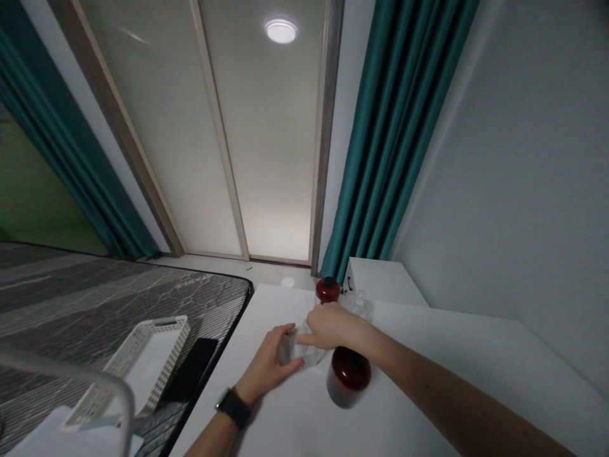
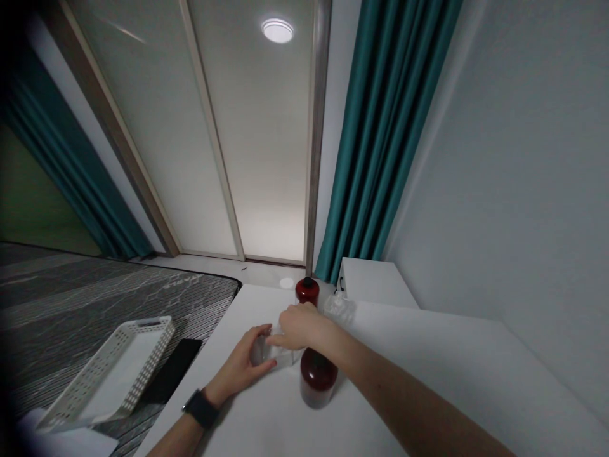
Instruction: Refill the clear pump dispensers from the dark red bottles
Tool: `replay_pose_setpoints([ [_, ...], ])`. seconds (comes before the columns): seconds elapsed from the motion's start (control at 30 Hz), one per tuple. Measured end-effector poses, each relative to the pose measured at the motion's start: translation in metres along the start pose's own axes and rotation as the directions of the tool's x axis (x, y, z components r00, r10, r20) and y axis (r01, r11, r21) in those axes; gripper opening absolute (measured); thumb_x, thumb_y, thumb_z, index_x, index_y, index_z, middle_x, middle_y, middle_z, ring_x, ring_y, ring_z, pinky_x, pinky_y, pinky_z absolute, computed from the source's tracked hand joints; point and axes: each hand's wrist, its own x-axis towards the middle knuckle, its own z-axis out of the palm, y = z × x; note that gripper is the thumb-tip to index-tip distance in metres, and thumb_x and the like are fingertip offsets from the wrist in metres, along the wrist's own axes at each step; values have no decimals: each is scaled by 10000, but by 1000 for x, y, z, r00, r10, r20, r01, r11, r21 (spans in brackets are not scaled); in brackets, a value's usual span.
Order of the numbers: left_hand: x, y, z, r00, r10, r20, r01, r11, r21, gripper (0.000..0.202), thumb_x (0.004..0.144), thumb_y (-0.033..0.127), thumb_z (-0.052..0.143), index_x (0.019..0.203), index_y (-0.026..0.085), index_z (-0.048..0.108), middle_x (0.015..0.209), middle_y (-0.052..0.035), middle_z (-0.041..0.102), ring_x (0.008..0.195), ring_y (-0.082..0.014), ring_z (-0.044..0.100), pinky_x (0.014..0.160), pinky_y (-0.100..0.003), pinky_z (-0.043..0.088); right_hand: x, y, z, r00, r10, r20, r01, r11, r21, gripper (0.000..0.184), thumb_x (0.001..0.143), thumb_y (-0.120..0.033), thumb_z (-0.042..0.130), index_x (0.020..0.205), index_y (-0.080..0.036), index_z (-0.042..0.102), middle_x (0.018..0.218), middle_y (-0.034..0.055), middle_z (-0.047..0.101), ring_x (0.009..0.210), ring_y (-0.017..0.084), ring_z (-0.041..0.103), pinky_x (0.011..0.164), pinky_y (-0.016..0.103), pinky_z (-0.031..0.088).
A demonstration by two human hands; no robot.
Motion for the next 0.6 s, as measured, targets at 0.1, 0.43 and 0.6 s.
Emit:
replay_pose_setpoints([
  [0.1,0,-3,1,1000,8,-5,-8,1000,-2,649,750,251,783,1335,200,506,1291,-130,623,1187,-299,601,1049,-485,476,-3,4,-5,994,-53,-93,54,998,11,361,942,-407,571,1130,-119,683,1136,183,717,1099,305,660,919,406,496],
  [0.43,3,3,0,1000,-3,20,3,1000,-12,593,752,249,776,1288,191,528,1261,-125,629,1172,-304,593,1039,-478,465,9,-9,17,986,-164,-31,161,984,-72,287,952,-253,583,1170,-78,647,1115,210,717,1090,304,667,940,414,473],
  [0.6,3,5,-1,999,-20,29,20,999,-25,620,749,247,766,1312,197,512,1271,-129,622,1171,-300,595,1047,-489,461,8,-9,-2,990,-45,132,58,993,-98,447,823,-427,723,1115,-88,695,998,214,759,933,342,739,727,367,544],
])
